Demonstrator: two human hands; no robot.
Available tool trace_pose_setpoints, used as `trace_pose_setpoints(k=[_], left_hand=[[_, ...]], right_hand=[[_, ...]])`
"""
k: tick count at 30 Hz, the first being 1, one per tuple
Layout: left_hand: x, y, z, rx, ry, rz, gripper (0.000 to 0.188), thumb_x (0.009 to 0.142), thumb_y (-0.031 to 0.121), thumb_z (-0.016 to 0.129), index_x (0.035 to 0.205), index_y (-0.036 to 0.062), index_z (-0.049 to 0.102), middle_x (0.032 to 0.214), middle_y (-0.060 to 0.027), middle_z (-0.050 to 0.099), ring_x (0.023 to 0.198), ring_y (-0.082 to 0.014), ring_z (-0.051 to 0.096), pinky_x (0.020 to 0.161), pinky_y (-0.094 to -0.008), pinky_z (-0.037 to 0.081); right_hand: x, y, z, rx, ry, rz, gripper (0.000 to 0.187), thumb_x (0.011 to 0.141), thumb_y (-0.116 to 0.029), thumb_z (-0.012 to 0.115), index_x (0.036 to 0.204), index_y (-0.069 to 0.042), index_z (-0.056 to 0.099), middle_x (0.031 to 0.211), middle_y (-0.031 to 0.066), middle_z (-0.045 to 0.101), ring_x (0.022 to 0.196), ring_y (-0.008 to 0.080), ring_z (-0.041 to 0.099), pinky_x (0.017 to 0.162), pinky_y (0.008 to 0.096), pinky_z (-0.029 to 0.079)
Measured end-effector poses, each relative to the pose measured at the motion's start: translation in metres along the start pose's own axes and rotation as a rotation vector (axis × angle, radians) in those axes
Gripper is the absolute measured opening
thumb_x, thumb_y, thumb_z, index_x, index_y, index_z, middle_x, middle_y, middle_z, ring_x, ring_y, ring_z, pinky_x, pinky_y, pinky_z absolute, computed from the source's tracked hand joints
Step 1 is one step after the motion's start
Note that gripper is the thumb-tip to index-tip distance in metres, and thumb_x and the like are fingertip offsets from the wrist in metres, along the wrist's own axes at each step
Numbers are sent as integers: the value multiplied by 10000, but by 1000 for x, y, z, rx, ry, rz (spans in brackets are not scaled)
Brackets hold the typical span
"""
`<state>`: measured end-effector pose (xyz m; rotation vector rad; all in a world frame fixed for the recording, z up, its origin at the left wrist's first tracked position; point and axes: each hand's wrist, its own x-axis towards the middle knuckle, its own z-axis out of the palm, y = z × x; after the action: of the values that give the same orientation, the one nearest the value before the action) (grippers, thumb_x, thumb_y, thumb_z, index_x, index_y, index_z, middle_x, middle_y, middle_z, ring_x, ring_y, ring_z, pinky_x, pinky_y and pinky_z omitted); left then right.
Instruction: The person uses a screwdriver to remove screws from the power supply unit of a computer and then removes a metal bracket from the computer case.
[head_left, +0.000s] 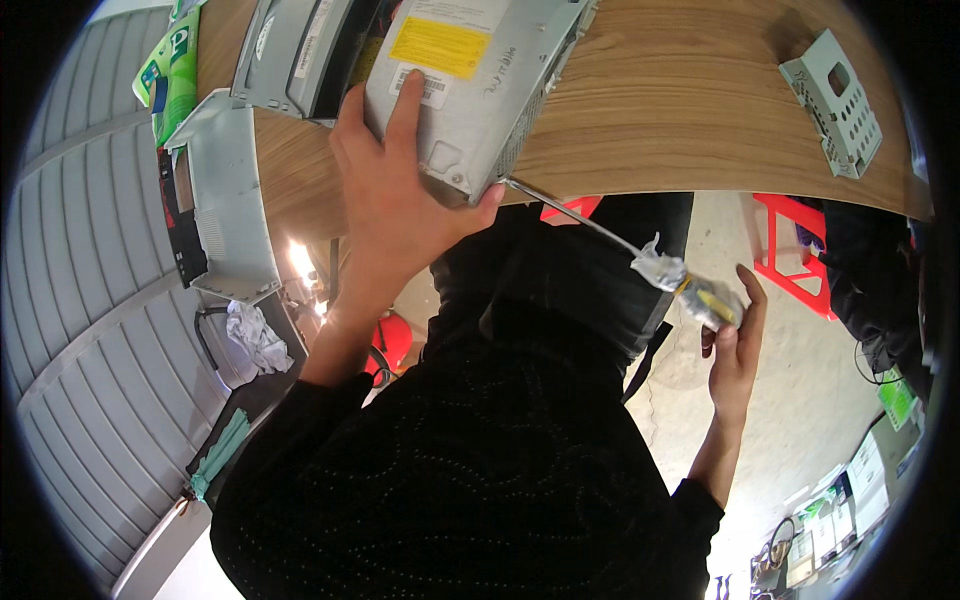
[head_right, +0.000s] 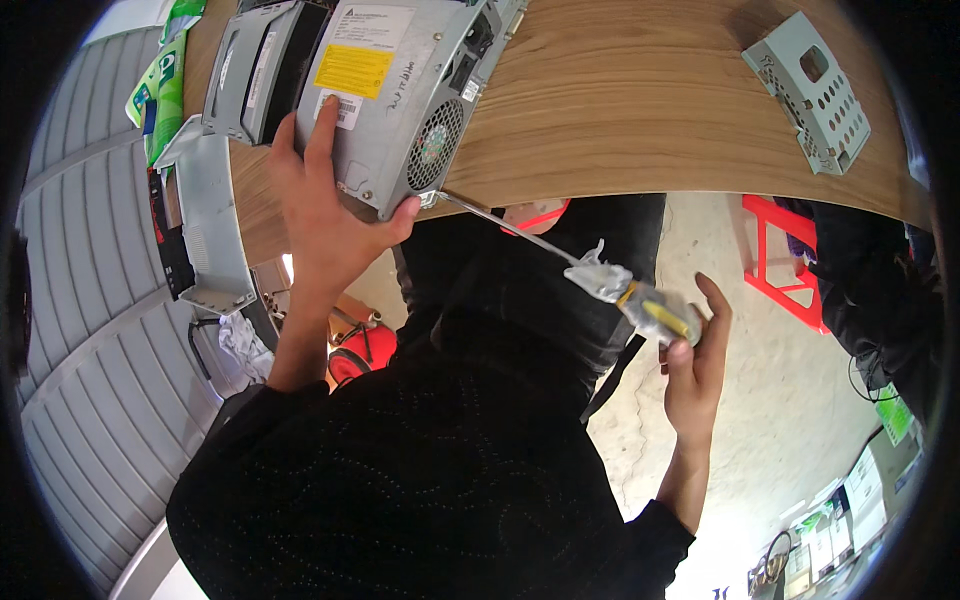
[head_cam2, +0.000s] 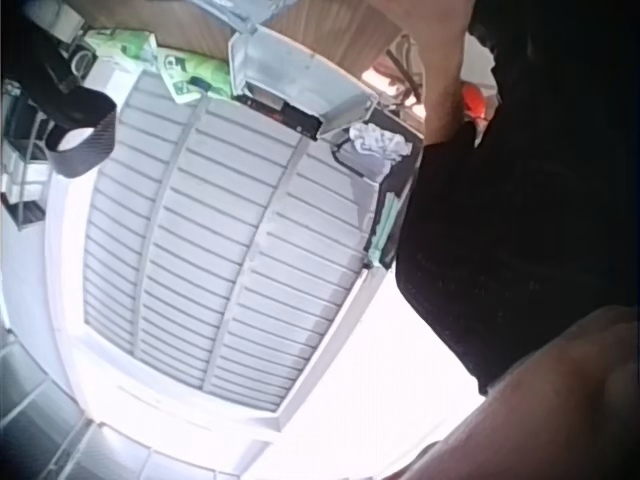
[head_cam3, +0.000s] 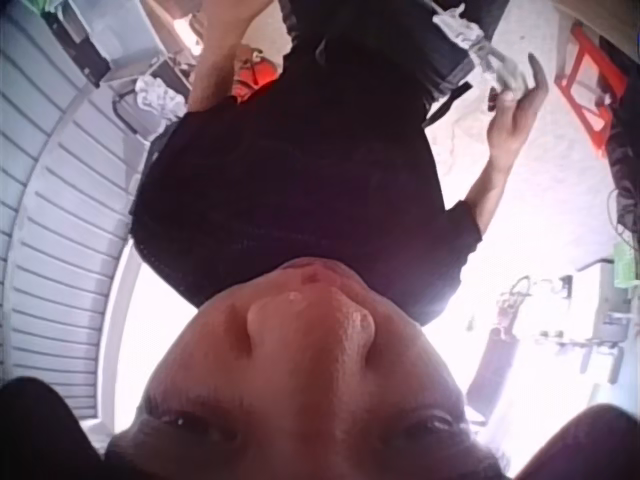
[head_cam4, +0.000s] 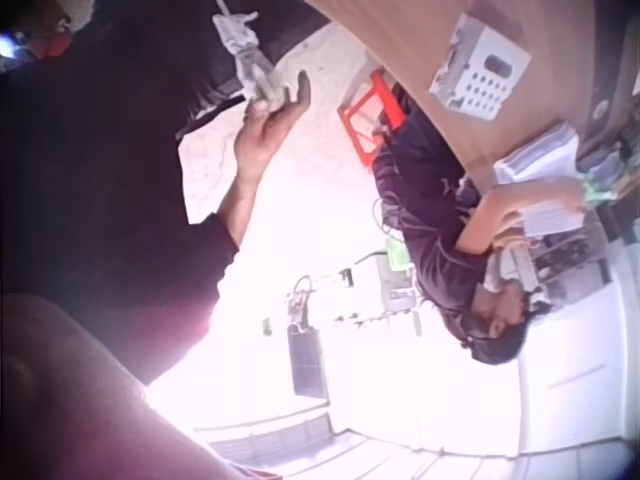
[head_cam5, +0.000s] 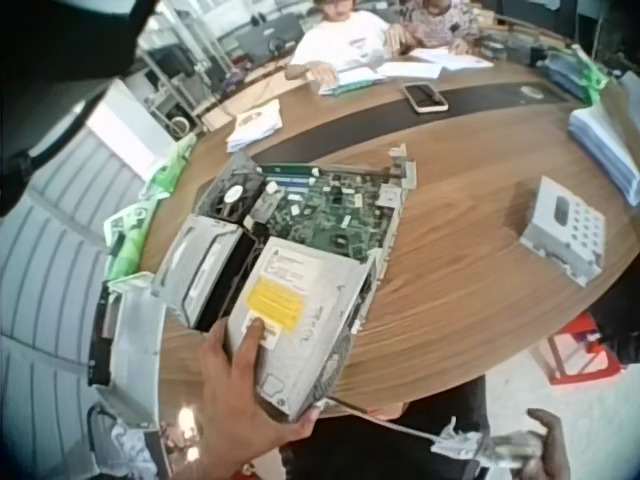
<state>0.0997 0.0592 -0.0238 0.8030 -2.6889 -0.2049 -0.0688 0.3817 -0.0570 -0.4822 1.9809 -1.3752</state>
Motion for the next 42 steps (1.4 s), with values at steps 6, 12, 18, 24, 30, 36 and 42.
trace_pose_setpoints(k=[6, 12, 18, 24, 30, 36, 42], left_hand=[[-1, -4, 4, -44, 28, 14, 1071, 561, 353, 870, 1470, 99, 363, 1378, -302, 304, 1231, -457, 387, 975, -504, 412], [2, -2, 0, -4, 8, -5, 1079, 562, 361, 872, 1475, 103, 357, 1389, -304, 293, 1223, -455, 401, 974, -509, 416], [0, -3, 3, -86, 13, -7, 1061, 544, 355, 886, 1443, 94, 386, 1360, -310, 276, 1193, -500, 342, 947, -571, 402], [-1, 1, 3, -2, 19, -1, 1079, 563, 352, 873, 1477, 112, 353, 1387, -310, 299, 1230, -460, 386, 997, -509, 403], [2, 3, 1, -16, 44, -11, 1048, 560, 356, 875, 1447, 98, 381, 1355, -319, 288, 1192, -499, 356, 972, -562, 395], [-1, 2, -6, -39, 23, -60, 1072, 532, 341, 886, 1450, 95, 390, 1374, -324, 306, 1206, -495, 373, 1021, -549, 364], [0, 0, -7, -135, 46, -53, 1073, 522, 348, 896, 1432, 71, 401, 1356, -326, 304, 1190, -499, 376, 995, -558, 376]], right_hand=[[0, 14, -20, 38, -101, -18, 530, 986, -420, 556, 1262, 23, 461, 788, 24, 547, 602, 70, 482, 520, 220, 380], [7, 12, 0, -59, -33, 26, 530, 942, -386, 633, 1251, 22, 496, 794, 54, 592, 606, 107, 529, 537, 248, 423], [11, 30, -22, -420, -37, -464, 452, 869, -226, 727, 1173, 44, 530, 861, 158, 655, 666, 217, 627, 613, 290, 490], [12, 20, -20, -192, -36, -313, 460, 906, -358, 666, 1079, 54, 555, 750, 86, 618, 621, 140, 567, 556, 265, 435], [11, 9, -18, 15, -65, 60, 469, 938, -397, 606, 1068, 52, 575, 684, 36, 567, 622, 98, 519, 525, 251, 386], [35, 14, -14, -672, 16, -854, 551, 774, -227, 811, 1242, -20, 606, 947, 171, 624, 725, 329, 632, 610, 375, 539], [37, 23, -10, -869, -145, -1008, 448, 764, -175, 816, 1131, 16, 642, 836, 143, 607, 636, 275, 617, 510, 349, 508]])
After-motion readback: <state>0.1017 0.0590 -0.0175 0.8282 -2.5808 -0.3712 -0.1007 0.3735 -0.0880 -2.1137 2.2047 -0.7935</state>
